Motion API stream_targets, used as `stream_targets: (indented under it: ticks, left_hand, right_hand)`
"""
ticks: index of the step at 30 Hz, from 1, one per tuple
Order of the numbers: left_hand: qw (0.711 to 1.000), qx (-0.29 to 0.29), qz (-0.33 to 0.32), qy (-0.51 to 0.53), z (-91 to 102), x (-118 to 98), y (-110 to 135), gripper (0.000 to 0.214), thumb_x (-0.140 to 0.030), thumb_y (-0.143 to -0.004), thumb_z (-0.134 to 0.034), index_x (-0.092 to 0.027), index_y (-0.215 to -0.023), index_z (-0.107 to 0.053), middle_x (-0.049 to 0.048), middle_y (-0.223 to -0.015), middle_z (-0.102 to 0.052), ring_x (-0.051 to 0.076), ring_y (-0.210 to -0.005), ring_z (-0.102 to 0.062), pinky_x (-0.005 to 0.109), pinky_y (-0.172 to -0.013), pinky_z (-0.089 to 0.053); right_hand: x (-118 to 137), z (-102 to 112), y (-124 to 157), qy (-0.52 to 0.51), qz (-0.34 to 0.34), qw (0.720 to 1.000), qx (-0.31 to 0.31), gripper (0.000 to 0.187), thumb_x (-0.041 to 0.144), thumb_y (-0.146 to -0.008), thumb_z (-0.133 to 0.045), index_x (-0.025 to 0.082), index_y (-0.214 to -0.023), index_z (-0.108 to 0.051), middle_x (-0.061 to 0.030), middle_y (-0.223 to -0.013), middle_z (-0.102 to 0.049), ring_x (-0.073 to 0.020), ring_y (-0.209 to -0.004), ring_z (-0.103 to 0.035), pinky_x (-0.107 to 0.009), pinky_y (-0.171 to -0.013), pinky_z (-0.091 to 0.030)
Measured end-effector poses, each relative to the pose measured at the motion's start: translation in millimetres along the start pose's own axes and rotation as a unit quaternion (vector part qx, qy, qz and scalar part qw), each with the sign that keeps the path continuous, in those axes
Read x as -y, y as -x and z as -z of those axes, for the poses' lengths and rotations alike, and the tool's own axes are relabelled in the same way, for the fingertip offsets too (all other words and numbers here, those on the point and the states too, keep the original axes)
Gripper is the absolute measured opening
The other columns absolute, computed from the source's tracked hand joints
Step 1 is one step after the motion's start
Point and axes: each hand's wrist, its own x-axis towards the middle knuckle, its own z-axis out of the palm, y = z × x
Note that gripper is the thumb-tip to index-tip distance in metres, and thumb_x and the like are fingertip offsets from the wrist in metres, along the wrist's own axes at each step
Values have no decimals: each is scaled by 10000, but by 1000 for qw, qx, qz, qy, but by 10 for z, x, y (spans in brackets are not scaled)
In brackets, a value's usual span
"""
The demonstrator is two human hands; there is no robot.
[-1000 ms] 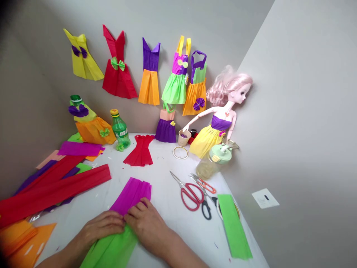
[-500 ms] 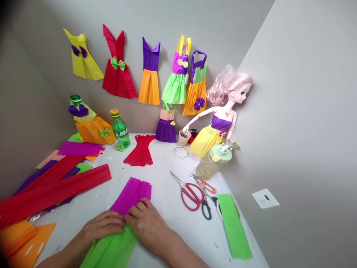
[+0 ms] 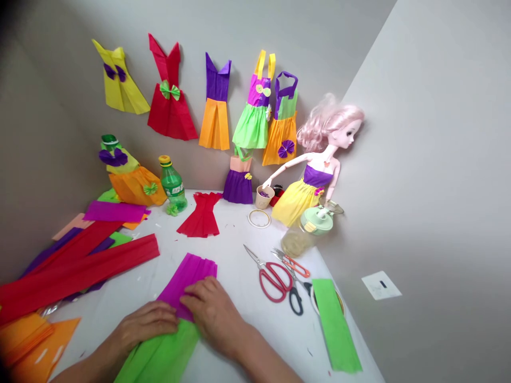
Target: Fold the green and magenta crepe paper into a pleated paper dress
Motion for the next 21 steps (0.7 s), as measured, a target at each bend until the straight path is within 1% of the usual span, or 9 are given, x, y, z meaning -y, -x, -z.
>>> stream_targets:
  ticks: [2, 3, 5, 7, 9, 13, 15, 18, 21]
  left_hand:
    - [1000, -6, -3, 8, -3, 2, 4, 287, -378, -1049, -490, -218, -1082, -727, 76, -991, -748, 187, -1062, -646, 259, -946, -512]
    - [1000, -10, -5, 13, -6, 5, 7, 288, -383, -1045, -497, -217, -1090, -728, 81, -989, -747, 191, -1064, -647, 262, -941, -516]
    - [1000, -11, -5, 17, -13, 11, 15, 279, -377, -1041, -506, -219, -1100, -729, 85, -988, -747, 193, -1065, -646, 264, -936, -519]
    - [1000, -7, -1, 15, -19, 19, 22, 280, -364, -1047, -493, -220, -1095, -729, 86, -986, -747, 191, -1060, -644, 262, -932, -515]
    - [1000, -4, -1, 11, -24, 25, 25, 294, -366, -1053, -476, -219, -1080, -729, 87, -980, -747, 191, -1051, -645, 265, -928, -515]
    - [1000, -6, -6, 12, -24, 16, 9, 316, -404, -1050, -470, -219, -1082, -725, 87, -972, -750, 204, -1042, -654, 288, -922, -531]
    - [1000, -7, -7, 16, -19, 6, -7, 308, -399, -1049, -475, -218, -1085, -722, 89, -971, -751, 207, -1039, -655, 292, -916, -537]
    - [1000, -13, -10, 17, -12, -3, -22, 284, -361, -1052, -482, -219, -1084, -726, 83, -956, -752, 198, -1026, -660, 280, -905, -538]
    - [1000, -20, -9, 15, -17, 4, -21, 260, -353, -1045, -509, -220, -1083, -729, 73, -962, -756, 188, -1024, -664, 270, -914, -531]
  right_hand:
    - [-88, 122, -36, -34, -65, 997, -37, 301, 165, -1023, -483, 204, -1284, -626, -102, -1257, -648, -225, -1154, -559, -388, -1028, -442]
    - [-146, 186, -61, -43, -103, 993, -44, 291, 173, -1013, -513, 207, -1279, -627, -101, -1258, -644, -228, -1160, -557, -384, -1024, -443]
    - [-267, 299, -129, -42, -186, 981, -26, 248, 218, -990, -588, 203, -1233, -640, -93, -1190, -655, -224, -1102, -577, -364, -981, -453]
    - [-368, 370, -220, -31, -261, 965, -2, 189, 294, -971, -642, 191, -1129, -658, -68, -1059, -662, -203, -975, -599, -321, -870, -466]
    - [-428, 388, -324, -22, -298, 954, 8, 177, 345, -952, -672, 184, -1023, -657, -38, -949, -652, -179, -855, -593, -287, -760, -442]
    - [-451, 319, -507, -10, -302, 953, 16, 206, 340, -882, -754, 185, -821, -633, 2, -816, -612, -146, -731, -530, -259, -664, -351]
    - [-454, 278, -559, -7, -303, 953, 16, 224, 327, -865, -769, 185, -774, -622, 15, -776, -591, -135, -698, -501, -255, -645, -323]
    - [-478, 247, -579, -8, -302, 953, 9, 202, 298, -879, -751, 181, -763, -634, 9, -793, -595, -137, -732, -521, -253, -665, -341]
    - [-511, 231, -562, -9, -286, 958, 4, 156, 257, -901, -728, 177, -782, -668, -7, -844, -622, -144, -800, -557, -253, -711, -378]
